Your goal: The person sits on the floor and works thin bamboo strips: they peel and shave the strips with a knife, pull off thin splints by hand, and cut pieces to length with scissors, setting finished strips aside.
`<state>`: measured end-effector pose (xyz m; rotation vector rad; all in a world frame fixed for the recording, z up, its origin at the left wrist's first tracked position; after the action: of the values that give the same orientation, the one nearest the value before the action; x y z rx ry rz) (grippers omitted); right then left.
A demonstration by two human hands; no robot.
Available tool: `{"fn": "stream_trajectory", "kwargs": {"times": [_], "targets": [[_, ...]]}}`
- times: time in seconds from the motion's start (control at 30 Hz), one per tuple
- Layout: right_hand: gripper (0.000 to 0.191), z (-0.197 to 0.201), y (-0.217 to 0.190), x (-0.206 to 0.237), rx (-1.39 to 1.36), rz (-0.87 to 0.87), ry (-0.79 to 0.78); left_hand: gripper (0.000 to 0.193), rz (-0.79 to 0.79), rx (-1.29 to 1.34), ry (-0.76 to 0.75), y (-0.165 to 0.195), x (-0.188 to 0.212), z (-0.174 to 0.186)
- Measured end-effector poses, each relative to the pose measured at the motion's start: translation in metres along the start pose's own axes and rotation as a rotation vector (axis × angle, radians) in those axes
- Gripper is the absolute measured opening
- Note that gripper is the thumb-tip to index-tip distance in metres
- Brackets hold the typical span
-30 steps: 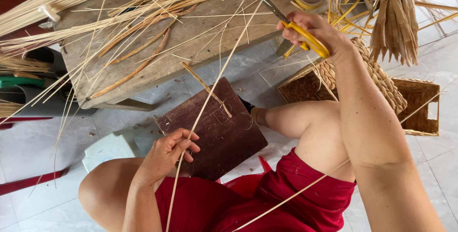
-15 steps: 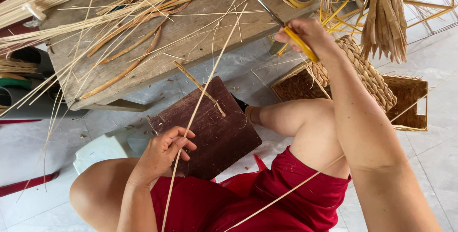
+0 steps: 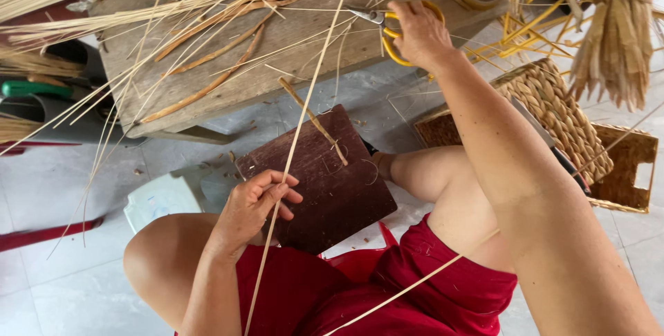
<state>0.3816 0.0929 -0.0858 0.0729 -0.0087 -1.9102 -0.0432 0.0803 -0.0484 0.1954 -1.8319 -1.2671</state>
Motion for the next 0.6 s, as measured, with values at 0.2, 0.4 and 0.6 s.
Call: {"fn": "stream_trajectory", "kwargs": {"times": [0.2,0.4,0.6], "targets": [[0.047,0.031,-0.024,0.005,-0.207,-0.051,-0.086,0.023,-0.127,0.066,-0.006,0.002,-0.004,0.003],[0.035,0.069,-0.124,0.077,-0.840,0.257,-0.509,0.022,-0.200,0.177,-0.066,-0.006,-0.017,-0.023],[0.036,0.079,-0.089,0.062,-1.015,0.042,-0.182,0.022,-0.232,0.182,-0.191,-0.009,-0.014,-0.033]]}}
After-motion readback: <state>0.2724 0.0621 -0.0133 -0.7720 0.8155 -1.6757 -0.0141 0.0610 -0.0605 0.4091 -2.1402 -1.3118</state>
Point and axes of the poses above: each hand's wrist, its own x-axis away from the middle knuckle, its own z-axis out of the back of the hand, y = z × x, the point moved 2 cm from there along -x, towards the middle knuckle, and after that the axes turned 14 degrees about x, right-handed, at the moved point
